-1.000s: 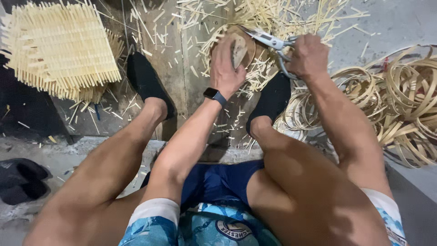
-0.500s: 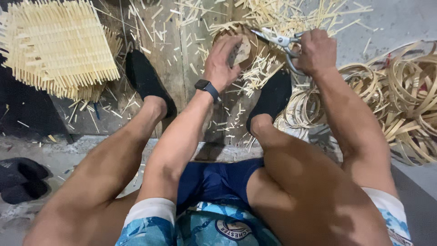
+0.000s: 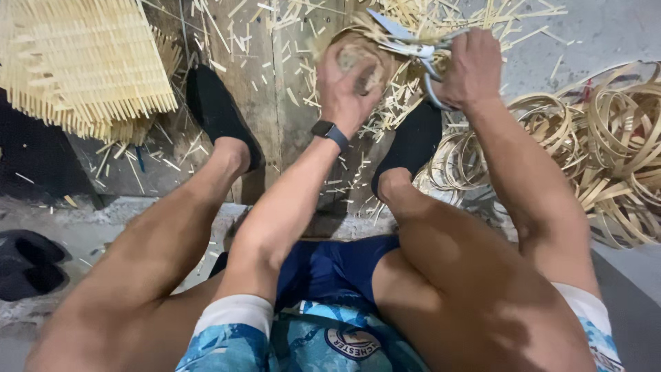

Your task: The person sits on the floor and repeatedly trims the edges of small, round woven bamboo trays using shears. They pick up a tray, cut the protruding bamboo strips around the rim, and place the finished tray aside. The process is repeated for multiple trays.

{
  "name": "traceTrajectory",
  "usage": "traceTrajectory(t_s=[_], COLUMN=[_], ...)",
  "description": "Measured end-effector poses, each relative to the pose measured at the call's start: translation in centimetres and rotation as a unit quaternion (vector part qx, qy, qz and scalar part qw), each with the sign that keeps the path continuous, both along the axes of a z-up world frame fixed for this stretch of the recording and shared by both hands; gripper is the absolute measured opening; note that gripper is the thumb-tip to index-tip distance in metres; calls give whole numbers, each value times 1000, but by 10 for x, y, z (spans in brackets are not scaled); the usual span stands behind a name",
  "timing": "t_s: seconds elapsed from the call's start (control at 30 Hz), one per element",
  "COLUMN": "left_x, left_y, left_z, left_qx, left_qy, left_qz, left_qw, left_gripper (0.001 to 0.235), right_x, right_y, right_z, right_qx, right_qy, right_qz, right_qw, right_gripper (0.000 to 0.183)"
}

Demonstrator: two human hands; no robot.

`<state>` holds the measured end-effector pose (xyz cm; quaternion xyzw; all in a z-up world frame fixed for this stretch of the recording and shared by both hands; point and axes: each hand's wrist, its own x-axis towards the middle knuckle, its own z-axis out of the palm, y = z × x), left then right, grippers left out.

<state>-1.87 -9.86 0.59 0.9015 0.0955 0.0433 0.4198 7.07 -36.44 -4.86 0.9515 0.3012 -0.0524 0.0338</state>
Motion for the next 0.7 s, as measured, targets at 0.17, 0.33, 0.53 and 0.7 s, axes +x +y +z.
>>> traceTrajectory(t_s=[0.17, 0.33, 0.53, 0.7], left_x=[0, -5, 2, -5], left_y=[17, 17, 14, 15], left_z=[-12, -13, -10, -8], left_qx=[17, -13, -3, -33], left_qy=[-19, -7, -20, -25], left_qz=[-35, 49, -44, 63], left_qw=[999, 999, 999, 997], left_gripper=[46, 77, 64, 79], right_x=[2, 6, 2, 1], right_y=[2, 1, 3, -1], right_z=[5, 1, -1, 11], right_qx=[-54, -28, -74, -39], right_qy=[131, 44, 105, 122], right_qz=[-50, 3, -29, -27], right_qw=[989, 999, 991, 991], right_gripper=[29, 40, 33, 36])
